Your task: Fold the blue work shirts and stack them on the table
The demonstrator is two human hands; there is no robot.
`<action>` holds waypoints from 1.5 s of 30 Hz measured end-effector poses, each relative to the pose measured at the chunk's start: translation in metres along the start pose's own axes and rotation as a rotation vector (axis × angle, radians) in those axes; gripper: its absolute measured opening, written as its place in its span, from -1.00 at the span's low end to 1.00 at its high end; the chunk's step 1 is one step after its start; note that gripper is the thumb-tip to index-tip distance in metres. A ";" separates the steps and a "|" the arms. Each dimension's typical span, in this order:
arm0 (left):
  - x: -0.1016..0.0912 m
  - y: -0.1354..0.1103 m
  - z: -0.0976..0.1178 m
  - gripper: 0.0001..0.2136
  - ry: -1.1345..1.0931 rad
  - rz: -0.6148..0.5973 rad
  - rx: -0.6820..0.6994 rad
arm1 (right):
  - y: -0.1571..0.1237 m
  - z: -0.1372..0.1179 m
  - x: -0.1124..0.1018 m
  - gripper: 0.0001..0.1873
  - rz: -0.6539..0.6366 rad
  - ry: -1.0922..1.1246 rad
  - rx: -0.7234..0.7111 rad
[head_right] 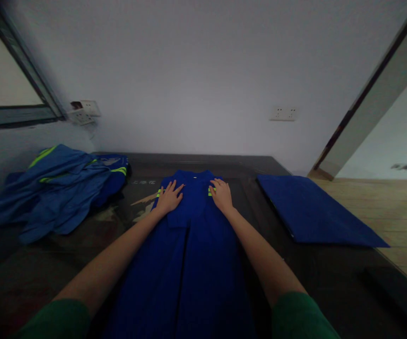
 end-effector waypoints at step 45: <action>-0.083 -0.354 0.026 -0.44 0.126 -0.157 0.367 | -0.103 -0.121 0.000 -0.47 -0.172 -0.011 -0.312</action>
Point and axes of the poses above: each hand's wrist, its own y-axis towards the middle knuckle, its own x-axis out of the palm, z = x × y, the point moved 5 cm from there along y, towards the middle knuckle, and after that the axes turned 12 degrees about -x, right-handed, at the moved point
